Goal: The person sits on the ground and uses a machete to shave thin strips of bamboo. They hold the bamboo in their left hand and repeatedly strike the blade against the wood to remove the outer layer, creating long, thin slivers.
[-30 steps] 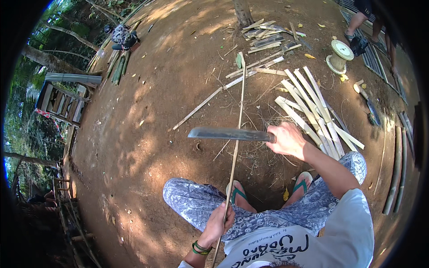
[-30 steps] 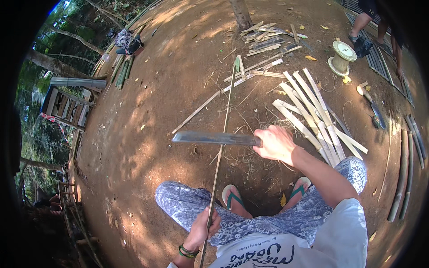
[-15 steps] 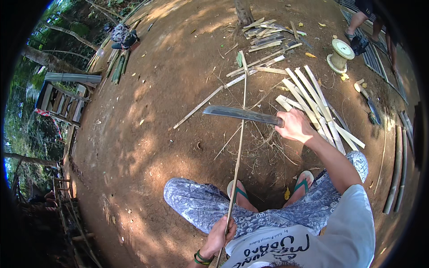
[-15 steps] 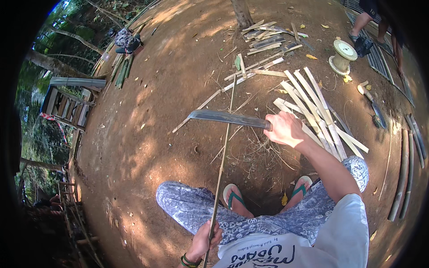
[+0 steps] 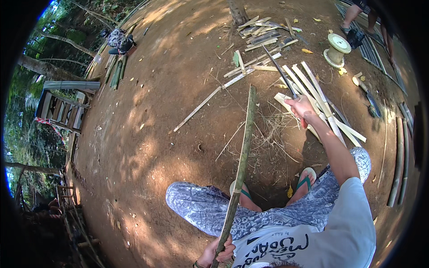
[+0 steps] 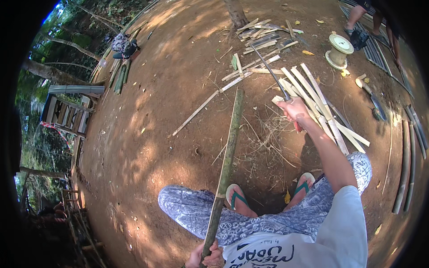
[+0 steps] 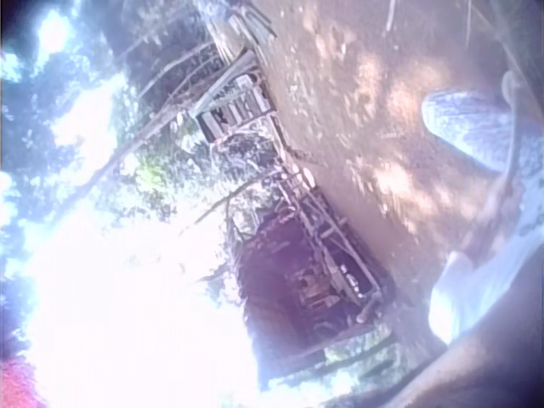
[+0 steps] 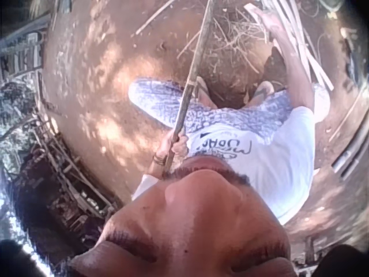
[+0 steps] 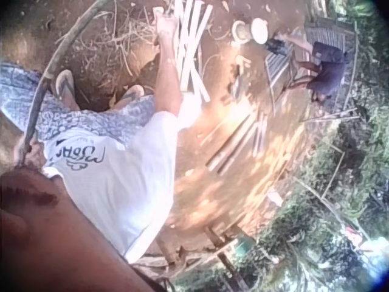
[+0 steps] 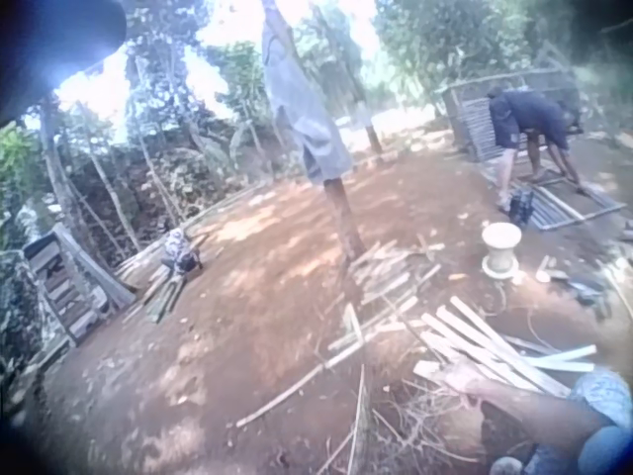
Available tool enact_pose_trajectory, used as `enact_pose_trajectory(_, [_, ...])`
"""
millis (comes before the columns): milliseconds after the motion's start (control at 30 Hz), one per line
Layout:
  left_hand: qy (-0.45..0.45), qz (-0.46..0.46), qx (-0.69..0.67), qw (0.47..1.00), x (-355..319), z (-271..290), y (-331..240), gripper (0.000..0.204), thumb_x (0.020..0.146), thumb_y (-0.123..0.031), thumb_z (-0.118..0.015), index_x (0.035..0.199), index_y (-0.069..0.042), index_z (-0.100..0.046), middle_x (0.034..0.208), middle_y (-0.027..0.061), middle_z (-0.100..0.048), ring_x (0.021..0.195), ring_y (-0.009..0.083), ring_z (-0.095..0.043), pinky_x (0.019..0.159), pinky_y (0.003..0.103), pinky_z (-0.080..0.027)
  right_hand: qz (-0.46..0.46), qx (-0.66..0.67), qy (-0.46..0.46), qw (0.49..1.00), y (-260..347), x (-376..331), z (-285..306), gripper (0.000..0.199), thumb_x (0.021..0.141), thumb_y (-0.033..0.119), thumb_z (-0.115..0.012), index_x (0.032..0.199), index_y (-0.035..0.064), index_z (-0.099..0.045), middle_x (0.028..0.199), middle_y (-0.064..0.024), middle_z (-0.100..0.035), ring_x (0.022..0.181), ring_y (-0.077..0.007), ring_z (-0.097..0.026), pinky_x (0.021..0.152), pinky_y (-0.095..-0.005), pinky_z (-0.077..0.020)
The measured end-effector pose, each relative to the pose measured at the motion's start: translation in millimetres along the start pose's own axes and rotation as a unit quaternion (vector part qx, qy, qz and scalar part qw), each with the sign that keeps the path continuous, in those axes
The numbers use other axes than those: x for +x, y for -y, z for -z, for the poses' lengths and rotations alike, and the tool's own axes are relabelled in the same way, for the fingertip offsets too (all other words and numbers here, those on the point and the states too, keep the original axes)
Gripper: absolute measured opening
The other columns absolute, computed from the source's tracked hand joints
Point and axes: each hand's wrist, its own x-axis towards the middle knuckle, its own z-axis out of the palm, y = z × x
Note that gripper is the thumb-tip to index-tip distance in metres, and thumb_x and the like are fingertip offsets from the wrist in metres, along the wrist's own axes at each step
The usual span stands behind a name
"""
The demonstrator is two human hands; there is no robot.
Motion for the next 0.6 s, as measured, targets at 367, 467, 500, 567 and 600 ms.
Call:
enact_pose_trajectory(367, [0.168,0.066,-0.036,0.983,43.1,11.6,-21.0,0.045,0.105,-0.046,-0.026,0.089,-0.007,-0.043,0.058,-0.0011,-0.038,0.042,0.0059,-0.032,0.038,0.021,-0.027,0.025,0.422,0.139,0.896,64.0,-74.3,-54.0,0.034,0.09,0.018,-0.072,0.114,0.0024,-0.053,0.087,-0.0045,-0.059,0.05,-0.0052,-0.047,0.045,-0.0211,-0.0406])
enact_pose_trajectory(467, [0.213,0.029,0.032,0.976,57.7,10.6,-33.7,0.069,0.102,-0.063,-0.021,0.109,-0.001,-0.05,0.068,0.0024,-0.045,0.053,0.0123,-0.045,0.049,0.026,-0.04,0.043,0.434,0.124,0.891,71.6,-78.2,-53.3,0.031,0.089,0.015,-0.072,0.112,0.003,-0.054,0.088,-0.0048,-0.059,0.051,-0.0052,-0.047,0.045,-0.0209,-0.0392])
enact_pose_trajectory(500, [0.195,-0.011,0.103,0.975,64.0,-4.4,-44.4,0.074,0.101,-0.065,-0.02,0.117,0.0,-0.05,0.071,0.0038,-0.048,0.058,0.0144,-0.05,0.054,0.027,-0.043,0.047,0.425,0.111,0.897,72.6,-81.0,-55.1,0.03,0.089,0.015,-0.072,0.111,0.0029,-0.055,0.087,-0.0049,-0.059,0.051,-0.0052,-0.047,0.045,-0.0209,-0.0391])
enact_pose_trajectory(567, [0.219,-0.061,0.18,0.957,79.4,-14.4,-63.2,0.083,0.099,-0.068,-0.019,0.139,0.001,-0.04,0.088,0.0085,-0.056,0.079,0.0211,-0.059,0.073,0.035,-0.051,0.058,0.407,0.093,0.907,76.9,-88.2,-57.5,0.028,0.089,0.014,-0.072,0.108,0.0026,-0.056,0.086,-0.0048,-0.06,0.05,-0.0051,-0.047,0.045,-0.021,-0.0391])
enact_pose_trajectory(600, [0.185,-0.081,0.194,0.96,84.4,-25.1,-68.2,0.081,0.1,-0.067,-0.019,0.14,0.002,-0.039,0.09,0.0088,-0.056,0.079,0.0208,-0.06,0.074,0.035,-0.051,0.065,0.399,0.087,0.911,79.3,-92.1,-57.5,0.026,0.088,0.014,-0.072,0.107,0.0024,-0.057,0.085,-0.0048,-0.06,0.05,-0.0051,-0.048,0.045,-0.0211,-0.0391])
